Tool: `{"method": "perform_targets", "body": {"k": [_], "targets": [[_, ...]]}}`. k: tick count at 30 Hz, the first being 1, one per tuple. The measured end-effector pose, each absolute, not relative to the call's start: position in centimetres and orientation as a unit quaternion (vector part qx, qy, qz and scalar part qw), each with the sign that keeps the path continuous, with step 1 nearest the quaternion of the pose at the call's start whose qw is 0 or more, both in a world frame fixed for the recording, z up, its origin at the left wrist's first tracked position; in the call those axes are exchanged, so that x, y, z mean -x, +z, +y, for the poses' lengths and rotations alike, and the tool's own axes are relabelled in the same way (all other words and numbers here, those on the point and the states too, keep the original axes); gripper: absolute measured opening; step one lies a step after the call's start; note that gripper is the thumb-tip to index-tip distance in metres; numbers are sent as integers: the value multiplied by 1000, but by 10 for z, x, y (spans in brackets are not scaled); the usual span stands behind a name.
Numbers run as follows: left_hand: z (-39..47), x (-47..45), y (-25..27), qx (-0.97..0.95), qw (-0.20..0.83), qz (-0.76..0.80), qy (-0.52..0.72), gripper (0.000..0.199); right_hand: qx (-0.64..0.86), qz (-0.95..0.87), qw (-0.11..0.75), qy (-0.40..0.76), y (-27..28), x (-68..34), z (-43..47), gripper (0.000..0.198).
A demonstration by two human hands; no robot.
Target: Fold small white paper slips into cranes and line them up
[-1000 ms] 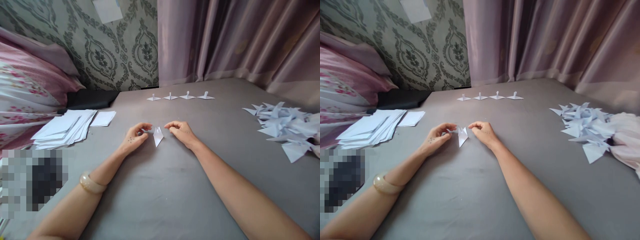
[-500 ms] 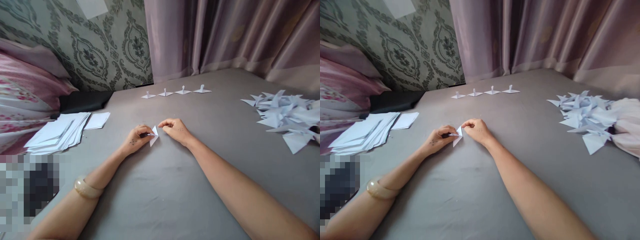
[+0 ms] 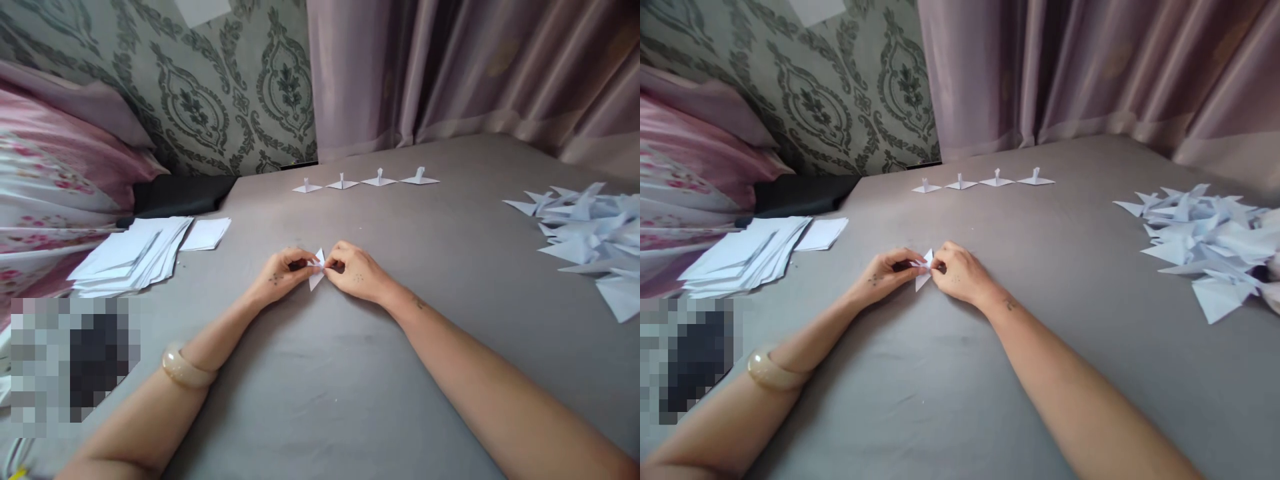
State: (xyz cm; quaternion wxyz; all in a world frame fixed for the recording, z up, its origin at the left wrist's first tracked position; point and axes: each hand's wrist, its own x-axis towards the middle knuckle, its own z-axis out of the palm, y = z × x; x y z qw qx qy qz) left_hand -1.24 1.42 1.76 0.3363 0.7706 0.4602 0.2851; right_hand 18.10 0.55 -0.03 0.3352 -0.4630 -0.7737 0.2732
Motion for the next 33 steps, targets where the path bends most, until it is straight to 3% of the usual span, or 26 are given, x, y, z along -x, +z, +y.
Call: {"method": "perform_targets", "body": {"k": [8, 14, 22, 33], "targets": [[13, 10, 15, -701, 433, 458, 333, 24, 462, -783, 331, 252, 1, -180, 6, 8], [18, 11, 3, -696, 436, 444, 358, 21, 476, -773, 329, 259, 5, -178, 4, 5], [16, 10, 4, -717, 418, 419, 369, 23, 530, -681, 412, 294, 17, -164, -8, 9], [15, 9, 7, -727, 402, 423, 361, 26, 568, -682, 369, 276, 27, -157, -12, 11]]}}
